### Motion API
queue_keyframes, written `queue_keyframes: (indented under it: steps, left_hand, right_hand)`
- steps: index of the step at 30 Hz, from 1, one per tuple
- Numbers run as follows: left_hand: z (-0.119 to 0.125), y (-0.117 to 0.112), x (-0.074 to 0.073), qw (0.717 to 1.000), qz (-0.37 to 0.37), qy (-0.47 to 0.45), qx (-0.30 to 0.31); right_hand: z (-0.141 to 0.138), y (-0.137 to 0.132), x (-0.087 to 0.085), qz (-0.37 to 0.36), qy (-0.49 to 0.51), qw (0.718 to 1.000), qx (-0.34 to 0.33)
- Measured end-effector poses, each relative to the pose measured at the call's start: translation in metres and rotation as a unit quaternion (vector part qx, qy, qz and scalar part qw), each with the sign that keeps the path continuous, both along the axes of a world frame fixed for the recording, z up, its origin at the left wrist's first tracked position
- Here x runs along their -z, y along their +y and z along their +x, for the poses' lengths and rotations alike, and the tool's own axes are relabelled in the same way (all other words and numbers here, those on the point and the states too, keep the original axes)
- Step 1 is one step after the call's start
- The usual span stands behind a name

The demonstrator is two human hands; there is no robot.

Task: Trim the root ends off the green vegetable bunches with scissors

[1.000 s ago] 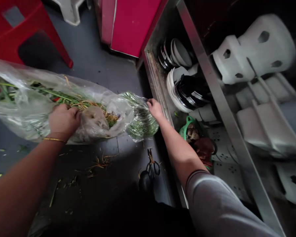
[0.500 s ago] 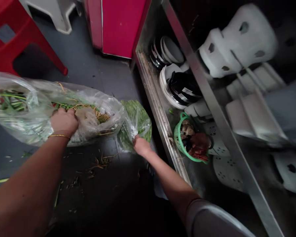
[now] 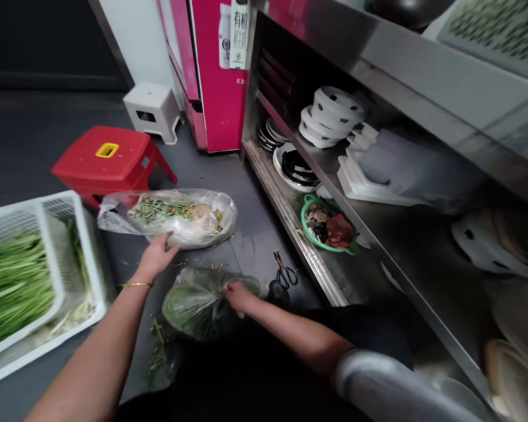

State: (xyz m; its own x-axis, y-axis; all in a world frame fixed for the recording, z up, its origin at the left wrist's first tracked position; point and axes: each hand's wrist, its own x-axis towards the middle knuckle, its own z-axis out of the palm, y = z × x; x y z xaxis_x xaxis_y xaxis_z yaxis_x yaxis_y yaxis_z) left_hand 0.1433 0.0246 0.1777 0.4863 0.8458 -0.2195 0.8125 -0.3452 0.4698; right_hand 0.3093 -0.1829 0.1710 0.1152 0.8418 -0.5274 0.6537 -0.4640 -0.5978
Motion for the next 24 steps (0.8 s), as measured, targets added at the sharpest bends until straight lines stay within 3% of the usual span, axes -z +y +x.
queue_keyframes:
  steps: [3,6,8,11,14,17,19,21,24]
  left_hand:
    - [-0.013,-0.074,-0.031,0.974,-0.115,-0.069,0.185]
    - [-0.015,-0.149,-0.045,0.937,-0.073,-0.098,0.329]
    - [-0.011,-0.188,-0.046,0.956,-0.003,-0.088,0.281]
    - [-0.004,-0.220,-0.040,0.987,0.048,-0.111,0.107]
    - [0.001,-0.225,-0.029,0.988,0.000,-0.150,-0.021]
    - [0.001,-0.218,-0.012,0.985,-0.053,-0.146,-0.076]
    - [-0.001,-0.211,0.004,0.983,-0.080,-0.129,-0.100]
    - [-0.003,-0.205,0.023,0.981,-0.114,-0.103,-0.120]
    - [-0.006,-0.199,0.047,0.974,-0.163,-0.061,-0.143]
  right_hand:
    - [-0.012,-0.028,-0.036,0.034,0.032,0.998,-0.029]
    - [-0.015,-0.049,-0.071,0.070,0.076,0.991,-0.081]
    - [-0.014,-0.055,-0.089,0.093,0.095,0.986,-0.097]
    - [-0.011,-0.055,-0.107,0.135,0.103,0.982,-0.079]
    - [-0.001,-0.051,-0.119,0.164,0.111,0.979,-0.037]
    - [0.021,-0.048,-0.123,0.195,0.161,0.967,0.028]
    - [0.038,-0.048,-0.118,0.227,0.182,0.953,0.086]
    - [0.049,-0.055,-0.104,0.223,0.144,0.958,0.106]
    - [0.046,-0.081,-0.070,0.149,0.070,0.985,0.046]
